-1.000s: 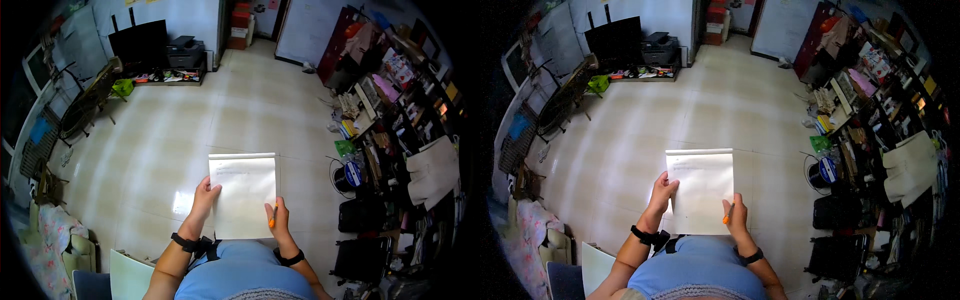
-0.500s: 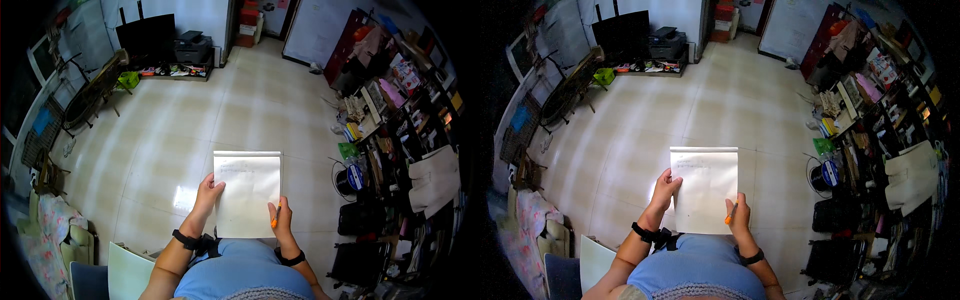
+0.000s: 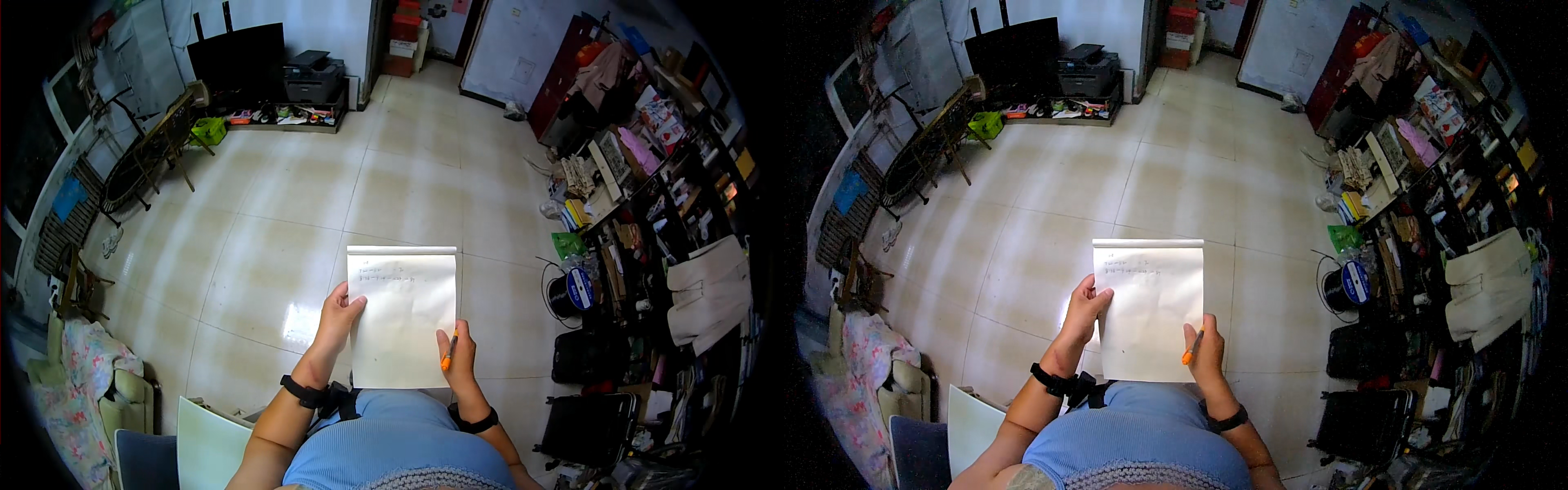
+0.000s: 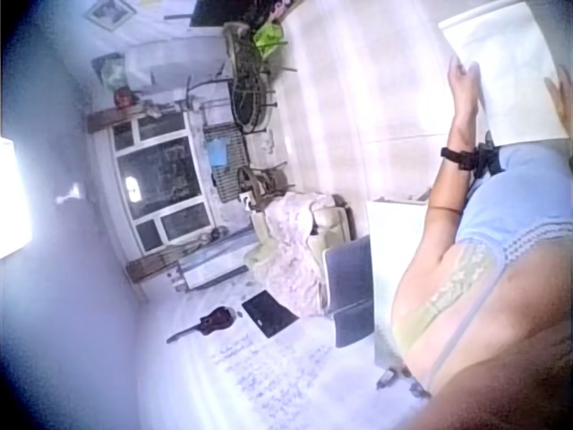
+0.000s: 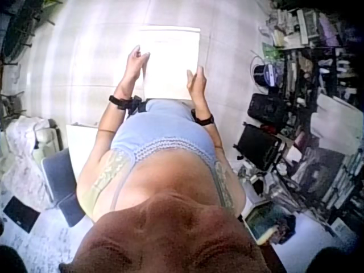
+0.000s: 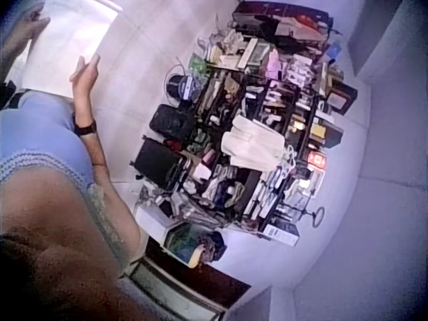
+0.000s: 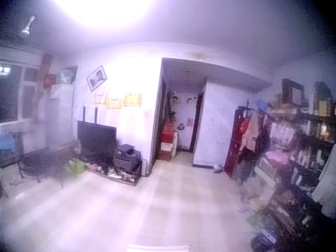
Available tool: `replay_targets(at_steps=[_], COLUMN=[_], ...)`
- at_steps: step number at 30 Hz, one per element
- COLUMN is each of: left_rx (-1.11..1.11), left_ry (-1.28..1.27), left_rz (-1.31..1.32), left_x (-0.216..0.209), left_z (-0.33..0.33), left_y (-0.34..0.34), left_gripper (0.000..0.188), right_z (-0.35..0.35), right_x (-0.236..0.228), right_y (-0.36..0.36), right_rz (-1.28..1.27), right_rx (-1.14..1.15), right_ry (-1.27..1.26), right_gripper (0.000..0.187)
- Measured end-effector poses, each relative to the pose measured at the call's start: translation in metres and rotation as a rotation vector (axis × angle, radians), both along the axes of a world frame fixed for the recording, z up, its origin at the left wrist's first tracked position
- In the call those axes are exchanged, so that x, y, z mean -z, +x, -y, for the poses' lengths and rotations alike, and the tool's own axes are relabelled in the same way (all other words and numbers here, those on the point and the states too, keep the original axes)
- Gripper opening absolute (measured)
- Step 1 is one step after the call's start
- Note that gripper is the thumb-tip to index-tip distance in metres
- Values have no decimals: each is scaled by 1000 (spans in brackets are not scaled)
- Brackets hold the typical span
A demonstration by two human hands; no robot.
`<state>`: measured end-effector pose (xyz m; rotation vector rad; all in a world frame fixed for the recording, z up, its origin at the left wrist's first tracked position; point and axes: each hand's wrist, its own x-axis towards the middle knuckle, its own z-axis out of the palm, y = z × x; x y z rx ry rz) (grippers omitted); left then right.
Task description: The person writes on a notepad using a pen, then moves to a storage shelf to pick up a white handheld spray gun and a plastic bottle, which they then screw together.
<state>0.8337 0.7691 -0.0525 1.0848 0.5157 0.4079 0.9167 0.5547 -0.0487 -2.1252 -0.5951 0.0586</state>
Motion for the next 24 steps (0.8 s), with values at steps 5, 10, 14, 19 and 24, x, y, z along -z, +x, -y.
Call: replay_targets(at_steps=[5, 10, 14, 19, 24], left_rx=[-7, -7, -2, 9, -4], left_ry=[-4, 1, -4, -5, -4], left_rz=[-1, 3, 8, -4, 2], left_x=[0, 2, 0, -1, 2], left_z=[0, -1, -1, -1, -1], left_y=[0, 0, -1, -1, -2], left_gripper=[31, 31, 31, 29, 28], right_z=[-1, -2, -2, 0, -1], right_x=[0, -3, -3, 10, 5], right_y=[0, 0, 0, 3, 1], right_rz=[22, -15, -43, -4, -9], right_rx=[-4, 13, 19, 17, 4], right_ry=[29, -31, -50, -56, -60], right_gripper=[26, 26, 25, 25, 25])
